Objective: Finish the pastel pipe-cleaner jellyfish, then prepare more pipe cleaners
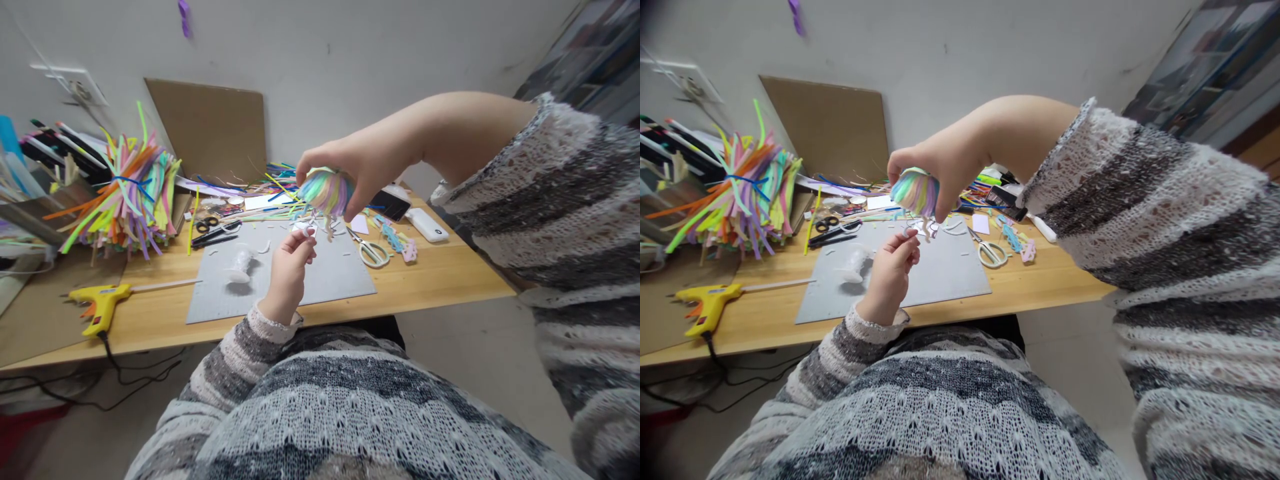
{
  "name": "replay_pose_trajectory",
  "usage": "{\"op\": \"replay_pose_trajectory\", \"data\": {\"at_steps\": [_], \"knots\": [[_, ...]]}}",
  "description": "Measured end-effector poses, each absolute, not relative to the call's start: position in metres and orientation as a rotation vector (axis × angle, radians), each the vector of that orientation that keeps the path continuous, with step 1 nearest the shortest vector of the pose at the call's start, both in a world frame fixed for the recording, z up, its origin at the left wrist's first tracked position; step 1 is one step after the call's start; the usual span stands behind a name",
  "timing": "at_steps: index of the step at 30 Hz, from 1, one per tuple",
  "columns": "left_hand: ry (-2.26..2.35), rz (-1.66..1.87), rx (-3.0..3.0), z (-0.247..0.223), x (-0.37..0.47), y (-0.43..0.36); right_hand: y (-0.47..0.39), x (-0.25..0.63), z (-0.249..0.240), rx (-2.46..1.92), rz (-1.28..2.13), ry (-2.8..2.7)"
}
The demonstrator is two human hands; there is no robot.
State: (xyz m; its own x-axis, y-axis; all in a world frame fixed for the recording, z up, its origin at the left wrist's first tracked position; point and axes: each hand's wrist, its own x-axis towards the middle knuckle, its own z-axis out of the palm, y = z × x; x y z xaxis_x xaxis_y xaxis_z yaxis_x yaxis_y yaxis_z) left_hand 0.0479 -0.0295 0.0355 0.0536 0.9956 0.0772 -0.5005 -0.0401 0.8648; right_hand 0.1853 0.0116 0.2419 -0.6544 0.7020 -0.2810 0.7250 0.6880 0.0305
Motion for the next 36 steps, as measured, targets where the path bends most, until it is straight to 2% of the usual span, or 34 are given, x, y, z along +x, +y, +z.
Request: {"op": "replay_pose_trajectory", "data": {"at_steps": [2, 4, 7, 11, 15, 22, 25, 28, 32, 36], "knots": [[0.807, 1.546, 0.894, 0.033, 0.047, -0.03, 0.012, 0.186, 0.243, 1.147, -0.111, 2.64], [0.927, 1.831, 1.053, 0.032, 0.044, -0.032, 0.014, 0.187, 0.243, 1.179, -0.15, 2.616], [1.054, 2.174, 1.636, 0.037, 0.037, -0.038, 0.016, 0.189, 0.242, 1.175, -0.209, 2.612], [1.148, 2.152, 2.17, 0.048, 0.032, -0.043, 0.016, 0.19, 0.242, 1.127, -0.276, 2.65], [1.28, 2.081, 2.265, 0.05, 0.035, -0.042, 0.013, 0.186, 0.243, 1.197, -0.337, 2.596], [1.242, 2.115, 2.26, 0.051, 0.037, -0.042, 0.015, 0.188, 0.241, 1.142, -0.28, 2.593], [1.145, 2.125, 2.152, 0.044, 0.037, -0.046, 0.018, 0.191, 0.24, 1.101, -0.301, 2.621], [0.97, 2.153, 1.647, 0.032, 0.044, -0.051, 0.018, 0.191, 0.241, 1.121, -0.265, 2.631], [0.665, 1.642, 0.85, 0.028, 0.054, -0.05, 0.011, 0.187, 0.243, 1.176, -0.235, 2.621], [0.358, 1.232, 0.621, 0.041, 0.054, -0.04, 0.006, 0.186, 0.241, 1.188, -0.314, 2.646]]}}
